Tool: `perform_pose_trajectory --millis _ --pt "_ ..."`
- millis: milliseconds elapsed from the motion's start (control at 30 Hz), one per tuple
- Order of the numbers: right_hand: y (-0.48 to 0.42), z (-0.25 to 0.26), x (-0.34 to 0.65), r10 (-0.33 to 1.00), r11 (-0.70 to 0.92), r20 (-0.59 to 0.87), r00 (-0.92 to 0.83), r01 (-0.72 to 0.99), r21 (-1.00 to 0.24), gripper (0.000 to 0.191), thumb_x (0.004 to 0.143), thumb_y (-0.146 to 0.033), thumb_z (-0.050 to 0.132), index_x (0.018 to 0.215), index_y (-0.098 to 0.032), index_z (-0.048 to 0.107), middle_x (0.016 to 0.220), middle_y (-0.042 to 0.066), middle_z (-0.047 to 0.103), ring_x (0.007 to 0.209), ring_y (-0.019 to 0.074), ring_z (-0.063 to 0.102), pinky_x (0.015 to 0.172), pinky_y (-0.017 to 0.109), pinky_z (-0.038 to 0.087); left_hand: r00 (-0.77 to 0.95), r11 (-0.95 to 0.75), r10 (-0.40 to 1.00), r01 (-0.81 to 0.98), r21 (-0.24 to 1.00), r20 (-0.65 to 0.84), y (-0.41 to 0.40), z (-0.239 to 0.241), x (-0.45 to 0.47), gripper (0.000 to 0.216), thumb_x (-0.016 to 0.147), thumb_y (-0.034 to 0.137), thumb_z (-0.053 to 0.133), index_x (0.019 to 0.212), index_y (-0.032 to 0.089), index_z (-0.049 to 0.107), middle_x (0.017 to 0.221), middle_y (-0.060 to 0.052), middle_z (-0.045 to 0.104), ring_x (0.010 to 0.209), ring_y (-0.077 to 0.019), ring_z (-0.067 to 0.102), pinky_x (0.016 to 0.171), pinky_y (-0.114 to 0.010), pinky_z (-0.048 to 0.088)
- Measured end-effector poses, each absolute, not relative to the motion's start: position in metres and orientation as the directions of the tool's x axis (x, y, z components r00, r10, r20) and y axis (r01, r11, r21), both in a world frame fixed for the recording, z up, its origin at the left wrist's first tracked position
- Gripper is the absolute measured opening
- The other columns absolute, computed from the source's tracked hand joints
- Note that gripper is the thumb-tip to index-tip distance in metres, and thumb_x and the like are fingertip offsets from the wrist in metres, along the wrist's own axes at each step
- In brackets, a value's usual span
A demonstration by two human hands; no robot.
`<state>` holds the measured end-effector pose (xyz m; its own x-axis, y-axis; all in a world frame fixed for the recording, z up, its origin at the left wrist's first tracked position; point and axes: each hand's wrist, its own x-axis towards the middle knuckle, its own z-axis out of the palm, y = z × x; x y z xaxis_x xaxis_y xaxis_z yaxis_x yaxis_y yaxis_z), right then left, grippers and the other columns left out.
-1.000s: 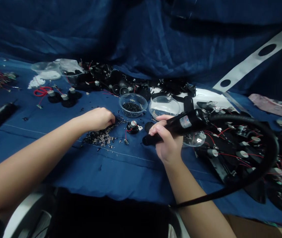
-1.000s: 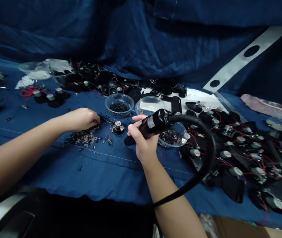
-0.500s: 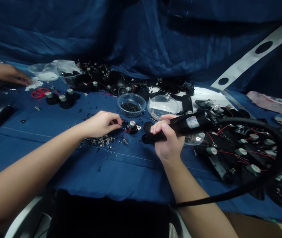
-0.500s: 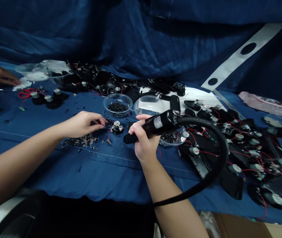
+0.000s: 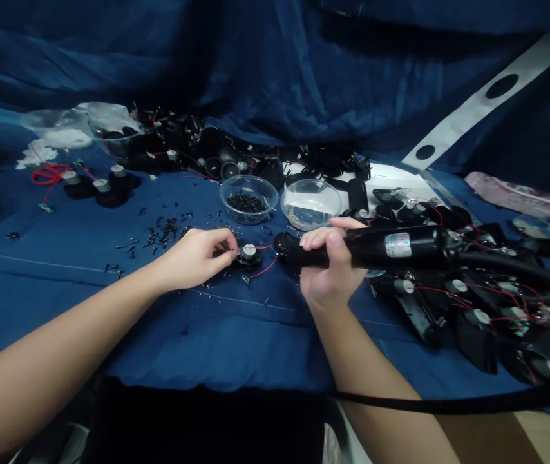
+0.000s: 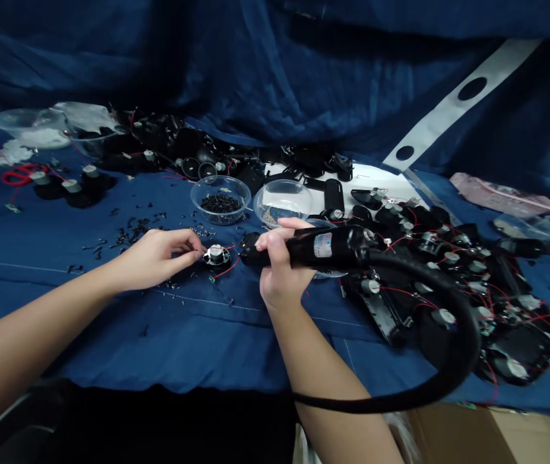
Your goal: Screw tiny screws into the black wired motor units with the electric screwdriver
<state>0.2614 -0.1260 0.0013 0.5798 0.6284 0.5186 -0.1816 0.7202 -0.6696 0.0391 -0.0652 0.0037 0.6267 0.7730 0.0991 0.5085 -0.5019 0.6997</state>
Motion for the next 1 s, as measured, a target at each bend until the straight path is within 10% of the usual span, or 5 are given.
perform_pose_trajectory --millis 300,667,867,1000 --pt "-0.134 0.005 0.25 0.766 0.637 0.495 0.41 -0.388 -0.666 0.02 0.085 -0.033 0.08 0.101 -0.025 0.071 0.06 -0.008 0.065 0.055 0.0111 0.06 0.061 0.03 0.054 0.612 -0.114 0.791 0.146 0.983 0.001 -0.053 -0.021 0.063 0.033 0.089 0.05 0.074 0.091 0.02 0.061 0.121 -0.014 0.08 0.129 -0.0304 0.071 0.109 -0.051 0.056" --pt "-0.142 0.021 0.266 0.822 0.56 0.404 0.4 -0.44 -0.702 0.018 0.077 -0.029 0.075 0.094 -0.023 0.071 0.055 -0.007 0.058 0.05 0.0101 0.053 0.053 0.027 0.048 0.608 -0.334 0.793 0.504 0.796 -0.052 -0.071 0.0 0.046 0.025 0.096 0.047 0.06 0.092 0.022 0.063 0.088 -0.002 0.08 0.081 -0.0217 0.073 0.076 -0.036 0.057" --pt "-0.138 0.009 0.243 0.862 0.493 0.325 0.389 -0.497 -0.714 0.019 0.081 -0.033 0.077 0.096 -0.024 0.069 0.058 -0.007 0.06 0.055 0.0104 0.057 0.062 0.029 0.052 0.628 -0.157 0.779 0.188 0.97 0.004 -0.063 -0.015 0.066 0.032 0.092 0.053 0.069 0.092 0.022 0.062 0.11 -0.01 0.082 0.118 -0.0298 0.075 0.099 -0.046 0.059" --pt "-0.14 0.017 0.25 0.834 0.538 0.322 0.448 -0.531 -0.655 0.021 0.079 -0.038 0.078 0.092 -0.023 0.07 0.056 -0.008 0.057 0.053 0.0091 0.053 0.057 0.027 0.049 0.374 -0.254 0.904 0.082 0.964 0.207 -0.055 -0.008 0.058 0.029 0.088 0.044 0.08 0.092 0.019 0.066 0.111 -0.012 0.082 0.104 -0.0263 0.079 0.099 -0.047 0.063"
